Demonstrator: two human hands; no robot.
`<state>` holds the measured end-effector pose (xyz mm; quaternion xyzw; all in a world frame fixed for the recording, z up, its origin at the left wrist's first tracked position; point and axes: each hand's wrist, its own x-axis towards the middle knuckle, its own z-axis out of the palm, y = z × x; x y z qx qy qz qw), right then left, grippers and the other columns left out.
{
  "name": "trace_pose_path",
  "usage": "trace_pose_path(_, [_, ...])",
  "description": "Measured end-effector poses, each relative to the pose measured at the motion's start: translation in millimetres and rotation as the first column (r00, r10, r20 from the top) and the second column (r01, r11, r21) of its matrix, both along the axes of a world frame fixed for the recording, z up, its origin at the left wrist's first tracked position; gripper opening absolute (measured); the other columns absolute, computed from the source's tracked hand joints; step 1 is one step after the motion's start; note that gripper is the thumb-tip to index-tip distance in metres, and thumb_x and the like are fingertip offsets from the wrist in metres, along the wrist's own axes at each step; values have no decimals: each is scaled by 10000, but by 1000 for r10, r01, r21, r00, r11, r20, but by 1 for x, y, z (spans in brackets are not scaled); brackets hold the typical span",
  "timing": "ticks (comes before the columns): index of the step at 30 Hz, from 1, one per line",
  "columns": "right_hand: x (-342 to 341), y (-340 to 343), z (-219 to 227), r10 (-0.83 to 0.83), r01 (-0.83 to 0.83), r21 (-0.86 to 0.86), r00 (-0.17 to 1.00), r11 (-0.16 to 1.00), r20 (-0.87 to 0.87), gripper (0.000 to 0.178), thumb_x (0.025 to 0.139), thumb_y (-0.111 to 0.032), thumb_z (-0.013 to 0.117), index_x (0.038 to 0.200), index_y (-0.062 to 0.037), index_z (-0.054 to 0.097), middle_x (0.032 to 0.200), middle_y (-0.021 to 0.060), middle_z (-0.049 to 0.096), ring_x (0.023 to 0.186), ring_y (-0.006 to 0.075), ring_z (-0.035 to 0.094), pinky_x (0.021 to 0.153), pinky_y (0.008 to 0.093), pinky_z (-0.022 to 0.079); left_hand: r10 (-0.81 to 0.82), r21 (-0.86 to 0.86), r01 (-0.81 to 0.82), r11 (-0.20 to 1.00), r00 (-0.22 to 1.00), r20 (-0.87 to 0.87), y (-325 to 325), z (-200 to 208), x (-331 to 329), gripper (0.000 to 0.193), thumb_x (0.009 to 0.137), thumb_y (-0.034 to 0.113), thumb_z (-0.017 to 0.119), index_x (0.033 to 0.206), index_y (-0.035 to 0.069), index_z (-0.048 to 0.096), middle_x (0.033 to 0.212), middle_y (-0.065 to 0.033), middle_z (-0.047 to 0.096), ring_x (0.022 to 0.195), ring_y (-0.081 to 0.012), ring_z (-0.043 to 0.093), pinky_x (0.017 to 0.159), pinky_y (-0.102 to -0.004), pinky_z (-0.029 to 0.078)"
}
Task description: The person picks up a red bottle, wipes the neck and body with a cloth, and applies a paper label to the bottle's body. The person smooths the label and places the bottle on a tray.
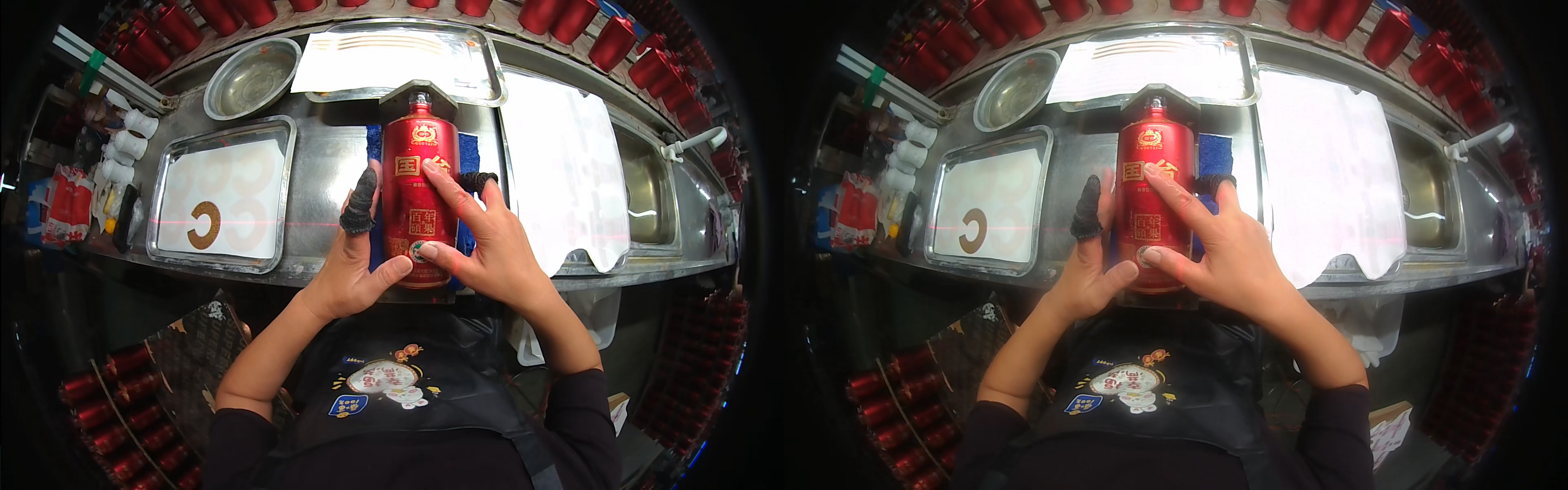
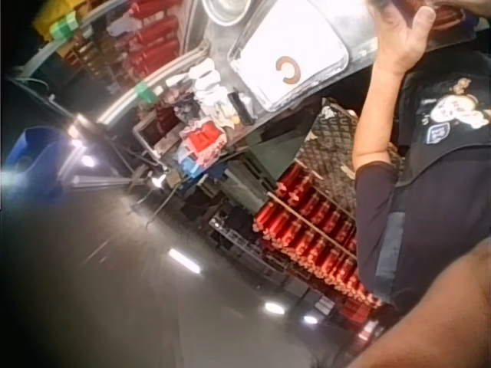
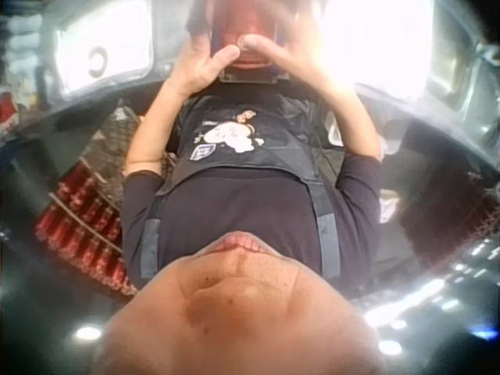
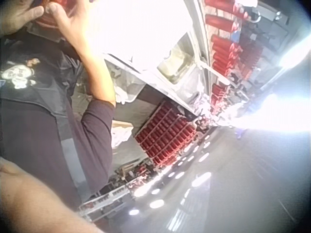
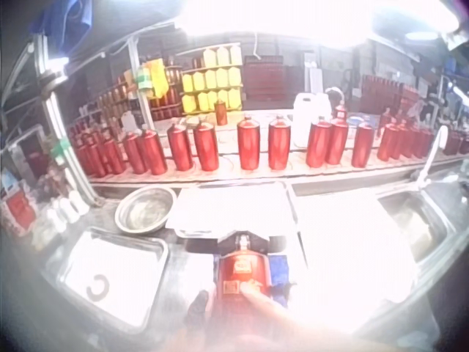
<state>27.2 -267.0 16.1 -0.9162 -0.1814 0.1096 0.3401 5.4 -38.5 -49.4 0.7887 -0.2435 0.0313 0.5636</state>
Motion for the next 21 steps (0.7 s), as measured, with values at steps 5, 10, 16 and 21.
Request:
trace_pose_path(5, [5, -6, -16, 58, -82, 188, 990, 979, 130, 856, 837, -419, 766, 1572, -165, 407, 1185, 213, 607, 855, 295, 470, 848, 388, 458, -50, -37, 50, 998, 999, -21, -2, 2, -5, 963, 961, 325, 664, 1626, 15, 40, 1678, -236, 162, 1566, -362, 134, 1250, -441, 130])
trace_pose_path(10, [5, -13, -21, 70, -93, 198, 990, 976, 121, 833, 866, -476, 716, 1571, -156, 409, 1261, 183, 617, 837, 281, 418, 813, 383, 435, -23, -50, 19, 999, 996, -83, 2, 6, -1, 916, 964, 335, 658, 1625, 30, 103, 1677, -214, 193, 1550, -369, 193, 1248, -481, 97])
trace_pose_path(16, [4, -14, -14, 79, -91, 161, 994, 983, 81, 739, 882, -451, 723, 1546, -267, 455, 1169, 245, 551, 1039, 410, 609, 908, 442, 507, -3, 182, -18, 983, 994, 113, 0, 11, 5, 827, 960, 384, 652, 1616, 123, 221, 1649, -192, 282, 1528, -439, 211, 1198, -637, -8])
trace_pose_path(21, [7, -16, -15, 98, -100, 158, 995, 982, 19, 783, 884, -474, 704, 1558, -178, 438, 1085, 213, 596, 898, 322, 515, 863, 404, 457, -10, 185, -14, 983, 991, 131, -1, 13, 6, 809, 955, 391, 657, 1605, 125, 255, 1630, -194, 316, 1520, -468, 208, 1190, -653, -11])
